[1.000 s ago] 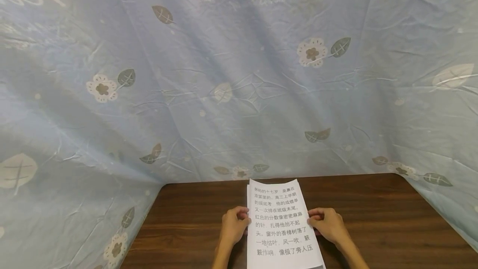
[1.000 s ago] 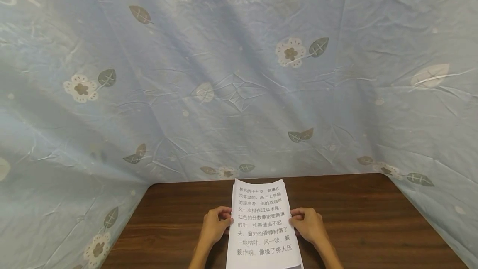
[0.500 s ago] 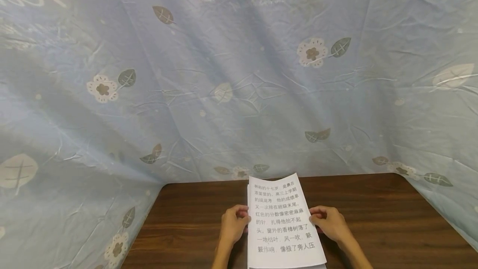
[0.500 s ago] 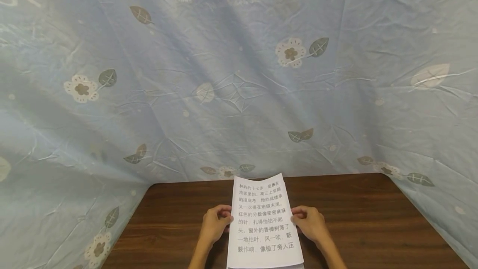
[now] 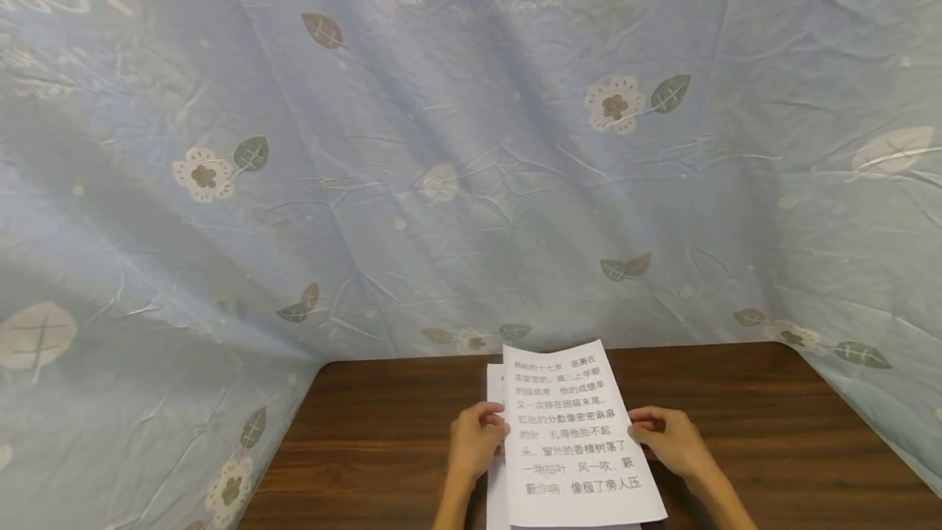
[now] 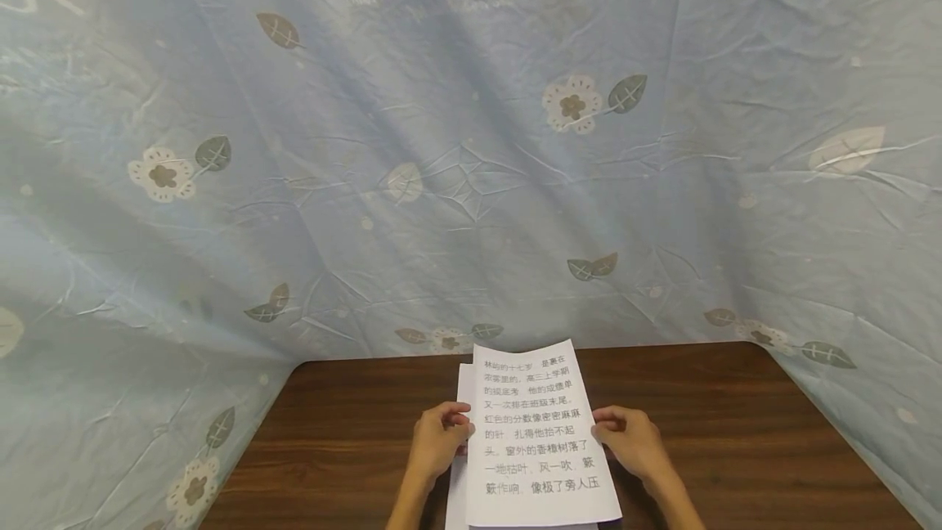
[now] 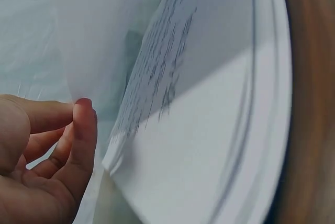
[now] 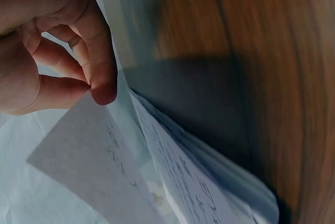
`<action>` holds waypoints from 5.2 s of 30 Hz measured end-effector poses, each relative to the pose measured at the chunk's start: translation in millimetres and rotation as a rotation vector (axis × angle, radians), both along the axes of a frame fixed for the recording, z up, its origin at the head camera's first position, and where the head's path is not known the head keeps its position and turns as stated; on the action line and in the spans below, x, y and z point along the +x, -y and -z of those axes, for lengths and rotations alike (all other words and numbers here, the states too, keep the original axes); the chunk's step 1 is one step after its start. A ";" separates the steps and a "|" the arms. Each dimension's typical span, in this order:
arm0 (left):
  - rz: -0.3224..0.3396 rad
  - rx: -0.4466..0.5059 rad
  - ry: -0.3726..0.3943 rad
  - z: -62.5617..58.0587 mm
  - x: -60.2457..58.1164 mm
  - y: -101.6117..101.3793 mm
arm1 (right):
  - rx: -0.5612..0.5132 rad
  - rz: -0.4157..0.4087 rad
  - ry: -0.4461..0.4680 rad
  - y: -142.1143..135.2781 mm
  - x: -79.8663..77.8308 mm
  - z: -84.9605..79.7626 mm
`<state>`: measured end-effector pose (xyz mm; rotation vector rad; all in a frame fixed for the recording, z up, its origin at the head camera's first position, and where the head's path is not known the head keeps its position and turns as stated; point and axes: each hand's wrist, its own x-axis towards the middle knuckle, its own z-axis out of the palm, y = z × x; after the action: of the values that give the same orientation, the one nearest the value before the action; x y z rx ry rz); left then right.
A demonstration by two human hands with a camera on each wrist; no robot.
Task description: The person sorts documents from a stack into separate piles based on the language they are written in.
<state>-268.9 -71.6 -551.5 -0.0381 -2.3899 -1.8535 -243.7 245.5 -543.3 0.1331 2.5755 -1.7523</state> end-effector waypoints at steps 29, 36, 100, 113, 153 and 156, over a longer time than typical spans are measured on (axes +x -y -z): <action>-0.018 -0.011 0.020 -0.7 4.2 -74.3 | 0.088 -0.013 0.050 -72.7 12.8 2.9; -0.011 0.002 0.033 2.6 3.8 -88.1 | 0.101 -0.013 0.070 -88.0 14.6 4.7; 0.001 0.084 0.073 6.9 15.3 -185.9 | 0.169 -0.001 0.154 -182.2 25.9 -3.2; 0.006 0.088 0.045 9.1 14.7 -186.1 | 0.148 -0.012 0.156 -180.7 24.7 -1.1; 0.032 0.080 0.057 7.8 12.2 -177.8 | 0.414 0.058 0.087 -179.8 24.7 -3.9; 0.030 0.082 0.059 6.7 12.5 -176.5 | 0.354 0.060 0.115 -178.3 22.7 -3.8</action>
<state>-256.4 104.9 -558.2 -0.0118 -2.3609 -1.9908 -221.0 423.8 -539.6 0.3096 2.7927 -1.2438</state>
